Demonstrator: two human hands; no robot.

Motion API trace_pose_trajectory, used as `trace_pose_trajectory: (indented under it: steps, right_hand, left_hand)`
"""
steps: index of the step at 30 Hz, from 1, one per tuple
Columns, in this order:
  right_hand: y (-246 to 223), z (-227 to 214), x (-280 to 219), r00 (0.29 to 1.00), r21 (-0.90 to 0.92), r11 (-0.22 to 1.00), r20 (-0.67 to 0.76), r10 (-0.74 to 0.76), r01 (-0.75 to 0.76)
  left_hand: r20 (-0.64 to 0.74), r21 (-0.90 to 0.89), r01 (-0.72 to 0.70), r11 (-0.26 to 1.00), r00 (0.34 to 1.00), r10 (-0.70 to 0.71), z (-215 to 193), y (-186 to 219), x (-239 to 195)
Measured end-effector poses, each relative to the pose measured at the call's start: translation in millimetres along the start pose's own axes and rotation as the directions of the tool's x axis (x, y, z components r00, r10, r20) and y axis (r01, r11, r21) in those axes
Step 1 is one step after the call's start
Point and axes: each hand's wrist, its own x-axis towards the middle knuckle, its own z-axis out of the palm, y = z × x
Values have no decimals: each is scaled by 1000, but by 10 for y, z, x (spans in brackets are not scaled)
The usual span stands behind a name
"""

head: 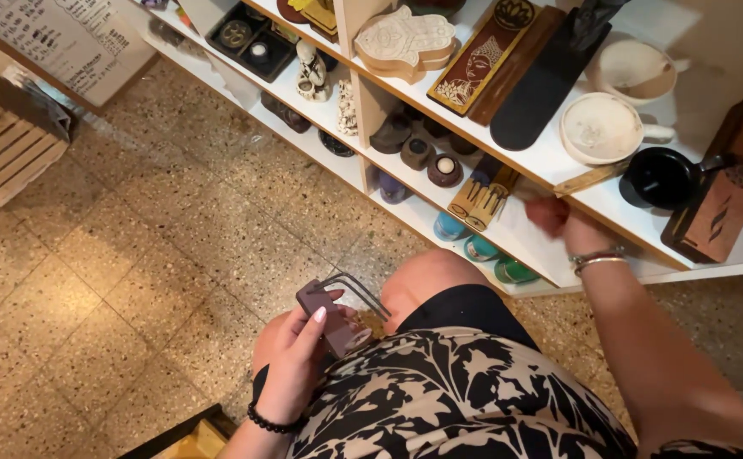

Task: Cleaning and inspecting small decorative items and mugs from a retail shelf using a cloth

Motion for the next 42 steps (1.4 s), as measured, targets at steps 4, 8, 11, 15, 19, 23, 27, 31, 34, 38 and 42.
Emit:
trace_pose_trajectory:
  steps: [4,8,11,15,19,23,27,31,34,38,42]
  right_hand:
    - [752,377,-754,641,-953,195,-1,-768,233]
    - [737,101,-314,659,-427,-625,85,-747,-653]
    - [916,317,-435,662,-527,-571,21,-749,-630]
    - [603,-17,36,299,-537,-720,668,-681,-439]
    - [536,-232,269,457,-748,-544,360,-814,-380]
    - [675,-431,280,439,-820,-498,352,-827,-282]
    - [1356,-469,-207,524,-729,-572,342,-780,-376]
    - [1801,-405,-614,728,-824,-555,314,-610,-111]
    - [1842,-21,-983,714,-928,-369,288,-639,44]
    - [1605,805,-1337,620,-859,-399,129,-774,-320]
    - [352,-108,377,142,-573,-766,766,-627,-291]
  left_hand:
    - [-4,29,5,1000,1000,-4,7,1,-13]
    - [29,-13,13,1000,1000,-13,-32,-80,17]
    - [69,-27,-33,999,997,35,-92,-144,49]
    - [92,14,-67,998,994,65,-66,-33,27]
    - [-14,91,-68,994,997,70,-26,-48,34]
    - [86,17,-60,998,995,58,-101,-123,68]
    - [41,21,-49,999,998,48,25,72,-15]
    - [-37,56,-34,998,999,36,-4,-21,30]
    - [13,-18,58,998,998,-58,-22,-64,66]
    - [-29,31,80,996,996,-79,16,-1,85]
    - [-62,57,88,995,995,-84,-49,-22,119]
